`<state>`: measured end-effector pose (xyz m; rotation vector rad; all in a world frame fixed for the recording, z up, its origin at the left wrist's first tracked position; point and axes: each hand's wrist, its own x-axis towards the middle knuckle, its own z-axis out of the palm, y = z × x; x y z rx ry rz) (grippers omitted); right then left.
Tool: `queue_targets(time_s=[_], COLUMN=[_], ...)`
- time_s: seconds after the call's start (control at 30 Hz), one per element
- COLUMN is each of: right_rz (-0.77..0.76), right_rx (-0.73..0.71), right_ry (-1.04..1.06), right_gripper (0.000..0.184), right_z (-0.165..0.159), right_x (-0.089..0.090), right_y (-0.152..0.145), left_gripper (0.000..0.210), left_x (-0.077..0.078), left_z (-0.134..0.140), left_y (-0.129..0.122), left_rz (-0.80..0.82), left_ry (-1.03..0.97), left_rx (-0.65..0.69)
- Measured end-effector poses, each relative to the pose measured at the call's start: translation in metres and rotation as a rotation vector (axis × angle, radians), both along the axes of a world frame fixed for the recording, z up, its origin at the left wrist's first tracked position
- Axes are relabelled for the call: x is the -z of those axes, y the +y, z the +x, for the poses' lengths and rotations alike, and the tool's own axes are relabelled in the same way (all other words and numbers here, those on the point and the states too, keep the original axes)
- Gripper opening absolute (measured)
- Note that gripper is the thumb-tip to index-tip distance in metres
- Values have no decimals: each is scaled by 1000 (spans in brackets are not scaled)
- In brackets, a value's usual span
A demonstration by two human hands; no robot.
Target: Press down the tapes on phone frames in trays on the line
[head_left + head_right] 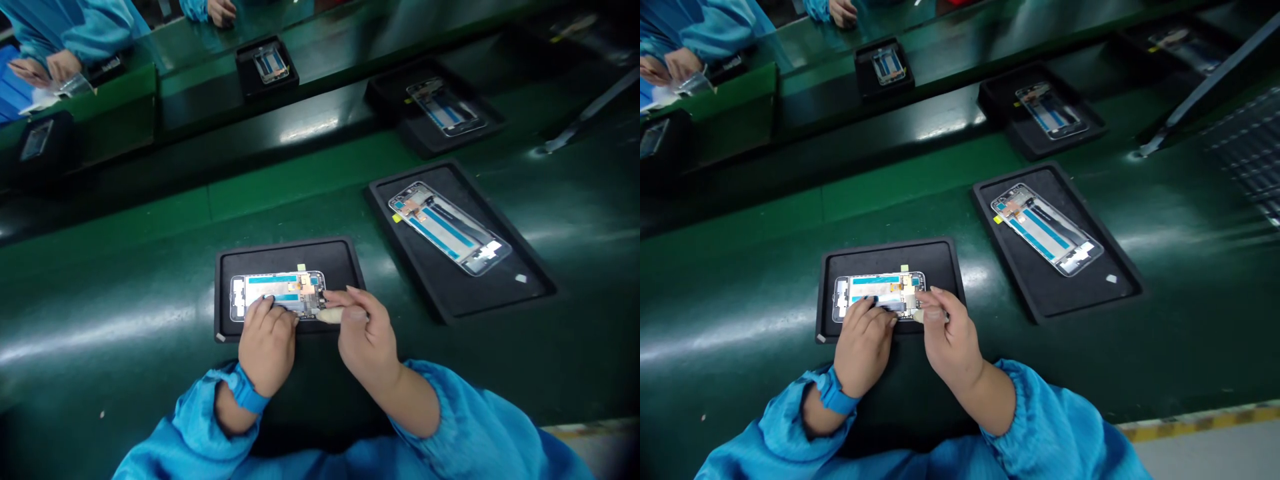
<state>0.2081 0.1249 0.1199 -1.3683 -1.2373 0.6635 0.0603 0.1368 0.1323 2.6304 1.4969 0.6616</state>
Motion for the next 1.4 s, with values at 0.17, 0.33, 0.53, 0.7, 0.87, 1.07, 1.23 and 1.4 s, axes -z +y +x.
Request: queue_targets(time_s=[0.17, 0.33, 0.53, 0.7, 0.87, 1.07, 1.23, 1.4], right_rz=[11, 26, -6, -45, -99, -142, -159, -144], right_rx=[-7, -40, -39, -61, -39, 4, -18, 33], right_ry=[-39, -75, -95, -116, -116, -68, -64, -53], right_gripper=[22, 21, 20, 18, 16, 17, 17, 18], right_z=[0, 1, -1, 0, 0, 0, -1, -1], right_x=[1, -1, -5, -7, -7, -7, -6, -6], right_y=[-1, 1, 4, 6, 5, 5, 6, 6], left_gripper=[13, 13, 16, 17, 18, 16, 17, 18], left_x=[-1, -1, -2, -2, -1, -1, -1, -1], left_z=[0, 0, 0, 0, -1, -1, -1, -1], left_y=[1, 2, 3, 3, 3, 3, 3, 3], left_rz=[-29, -36, -53, -60, -73, -70, -73, -66], left_ry=[-22, -20, -9, 0, 7, 6, -2, -3], left_rx=[8, 11, 21, 18, 18, 28, 17, 14])
